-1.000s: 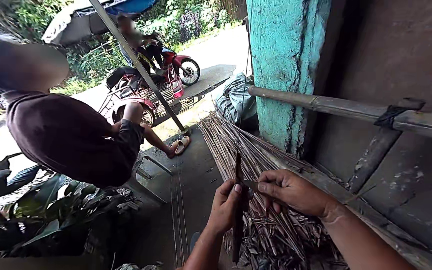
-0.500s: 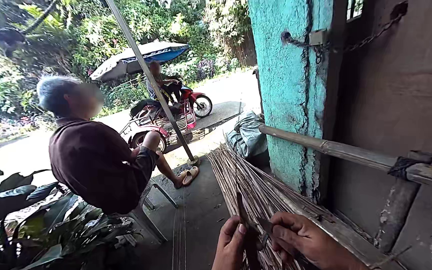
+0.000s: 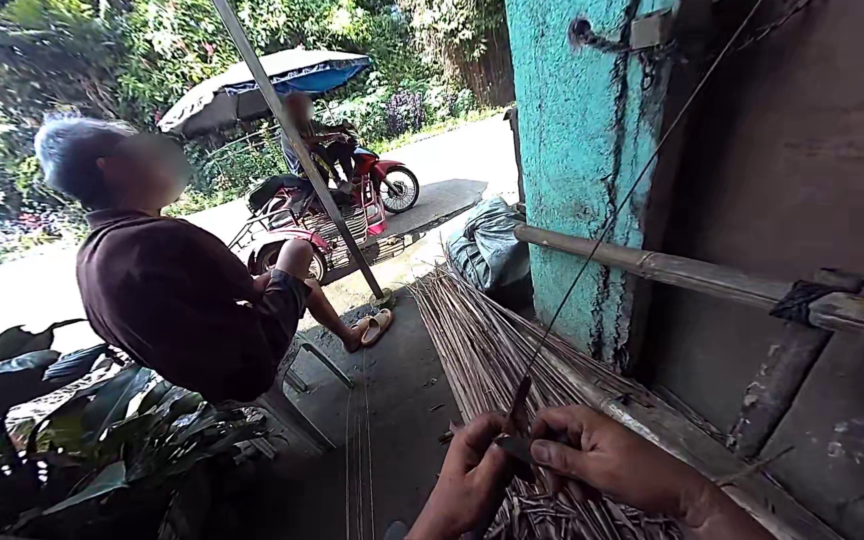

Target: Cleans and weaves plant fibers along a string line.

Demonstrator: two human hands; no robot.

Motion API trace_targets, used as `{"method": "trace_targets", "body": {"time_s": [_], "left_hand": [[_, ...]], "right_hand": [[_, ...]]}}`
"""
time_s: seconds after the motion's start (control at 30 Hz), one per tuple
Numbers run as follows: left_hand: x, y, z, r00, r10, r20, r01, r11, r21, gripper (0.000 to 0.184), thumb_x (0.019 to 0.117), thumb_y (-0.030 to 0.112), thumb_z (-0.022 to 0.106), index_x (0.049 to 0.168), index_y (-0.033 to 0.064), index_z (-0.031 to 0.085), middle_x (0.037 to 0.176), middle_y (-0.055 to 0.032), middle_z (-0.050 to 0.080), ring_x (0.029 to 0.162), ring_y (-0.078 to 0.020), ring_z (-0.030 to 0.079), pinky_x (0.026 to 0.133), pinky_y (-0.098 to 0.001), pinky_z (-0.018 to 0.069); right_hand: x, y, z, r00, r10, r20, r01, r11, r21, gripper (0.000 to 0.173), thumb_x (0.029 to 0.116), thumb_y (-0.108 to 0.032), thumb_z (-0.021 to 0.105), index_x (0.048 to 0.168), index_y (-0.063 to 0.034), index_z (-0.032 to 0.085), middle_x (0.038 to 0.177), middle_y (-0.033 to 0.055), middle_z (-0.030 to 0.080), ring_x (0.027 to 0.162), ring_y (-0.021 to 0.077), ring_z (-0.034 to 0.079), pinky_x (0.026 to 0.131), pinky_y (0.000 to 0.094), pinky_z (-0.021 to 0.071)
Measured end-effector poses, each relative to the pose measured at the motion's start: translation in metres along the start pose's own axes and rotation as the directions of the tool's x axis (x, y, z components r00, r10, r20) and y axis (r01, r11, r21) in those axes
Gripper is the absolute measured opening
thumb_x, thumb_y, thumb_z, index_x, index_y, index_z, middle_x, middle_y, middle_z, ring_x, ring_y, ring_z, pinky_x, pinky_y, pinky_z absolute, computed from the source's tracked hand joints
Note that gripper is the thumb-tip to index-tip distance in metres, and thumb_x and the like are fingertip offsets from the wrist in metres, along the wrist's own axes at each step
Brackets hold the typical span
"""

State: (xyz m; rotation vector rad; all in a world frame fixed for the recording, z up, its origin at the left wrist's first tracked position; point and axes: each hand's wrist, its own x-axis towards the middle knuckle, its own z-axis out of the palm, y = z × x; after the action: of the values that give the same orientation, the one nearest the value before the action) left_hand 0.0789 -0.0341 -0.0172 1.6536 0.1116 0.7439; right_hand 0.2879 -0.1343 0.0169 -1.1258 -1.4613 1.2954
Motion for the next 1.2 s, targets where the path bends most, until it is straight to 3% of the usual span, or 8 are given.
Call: {"method": "trace_targets", "body": {"time_s": [0.17, 0.4, 0.57, 0.73, 0.87, 1.03, 1.2], "left_hand": [[0.000, 0.001, 0.004, 0.999, -0.009, 0.048, 0.008, 1.000, 0.019, 0.033, 0.1094, 0.038, 0.047, 0.110, 0.0084, 0.062, 0.082, -0.0015, 0.066, 0.067, -0.0073, 0.064, 0.063, -0.0260, 0.0572], [0.003, 0.001, 0.005, 0.997, -0.027, 0.068, 0.027, 1.000, 0.003, 0.024, 0.1070, 0.027, 0.054, 0.105, 0.0048, 0.065, 0.087, -0.0022, 0.067, 0.070, -0.0073, 0.065, 0.065, -0.0260, 0.0581], [0.004, 0.002, 0.007, 0.996, -0.030, 0.089, 0.032, 0.999, -0.018, 0.025, 0.1073, 0.027, 0.054, 0.104, 0.0043, 0.065, 0.082, -0.0025, 0.066, 0.068, -0.0079, 0.064, 0.063, -0.0262, 0.0570], [0.001, 0.003, 0.006, 0.982, -0.102, 0.156, 0.129, 0.976, -0.173, 0.023, 0.1067, 0.027, 0.055, 0.104, 0.0080, 0.067, 0.080, -0.0020, 0.068, 0.063, -0.0057, 0.062, 0.058, -0.0221, 0.0534], [0.002, 0.007, 0.013, 0.989, -0.106, 0.100, 0.120, 0.983, -0.142, 0.023, 0.1069, 0.028, 0.055, 0.105, 0.0082, 0.067, 0.079, -0.0015, 0.069, 0.064, -0.0065, 0.064, 0.059, -0.0235, 0.0556], [0.003, 0.003, 0.015, 0.990, -0.139, 0.010, 0.139, 0.989, -0.050, 0.020, 0.1069, 0.013, 0.049, 0.109, 0.0006, 0.064, 0.081, -0.0024, 0.069, 0.064, -0.0088, 0.065, 0.060, -0.0259, 0.0575], [0.003, 0.004, 0.017, 0.972, -0.220, 0.086, 0.232, 0.954, -0.187, 0.021, 0.1063, 0.023, 0.054, 0.105, 0.0066, 0.068, 0.079, -0.0011, 0.069, 0.063, -0.0060, 0.063, 0.057, -0.0224, 0.0539]], "right_hand": [[0.000, 0.000, -0.002, 0.999, -0.040, -0.007, 0.040, 0.999, 0.004, 0.020, 0.1015, -0.031, 0.063, 0.100, -0.0111, 0.068, 0.077, -0.0002, 0.071, 0.056, 0.0076, 0.064, 0.051, 0.0228, 0.0549], [-0.002, -0.003, -0.005, 0.999, -0.011, 0.033, 0.009, 0.999, 0.032, 0.017, 0.1005, -0.028, 0.065, 0.098, -0.0118, 0.065, 0.073, -0.0007, 0.070, 0.054, 0.0075, 0.064, 0.049, 0.0221, 0.0534], [-0.005, -0.004, -0.006, 0.999, 0.013, 0.053, -0.014, 1.000, 0.023, 0.017, 0.1007, -0.028, 0.064, 0.097, -0.0120, 0.065, 0.073, -0.0016, 0.069, 0.054, 0.0067, 0.063, 0.048, 0.0211, 0.0526], [-0.006, -0.003, -0.008, 0.991, -0.024, 0.134, 0.013, 0.996, 0.087, 0.020, 0.1018, -0.030, 0.065, 0.102, -0.0099, 0.067, 0.076, 0.0010, 0.070, 0.056, 0.0084, 0.063, 0.050, 0.0229, 0.0535], [-0.009, -0.007, -0.010, 0.990, -0.044, 0.132, 0.032, 0.995, 0.095, 0.019, 0.1024, -0.026, 0.063, 0.104, -0.0081, 0.066, 0.074, -0.0002, 0.068, 0.054, 0.0068, 0.062, 0.047, 0.0215, 0.0520], [-0.003, 0.009, -0.017, 0.996, -0.023, 0.085, 0.015, 0.995, 0.095, 0.017, 0.1030, -0.024, 0.062, 0.102, -0.0074, 0.064, 0.072, -0.0008, 0.068, 0.054, 0.0062, 0.062, 0.048, 0.0201, 0.0511], [-0.005, 0.011, -0.019, 0.989, -0.039, 0.140, 0.020, 0.990, 0.137, 0.022, 0.1006, -0.032, 0.066, 0.102, -0.0105, 0.067, 0.072, -0.0006, 0.068, 0.054, 0.0071, 0.063, 0.048, 0.0222, 0.0535]]}}
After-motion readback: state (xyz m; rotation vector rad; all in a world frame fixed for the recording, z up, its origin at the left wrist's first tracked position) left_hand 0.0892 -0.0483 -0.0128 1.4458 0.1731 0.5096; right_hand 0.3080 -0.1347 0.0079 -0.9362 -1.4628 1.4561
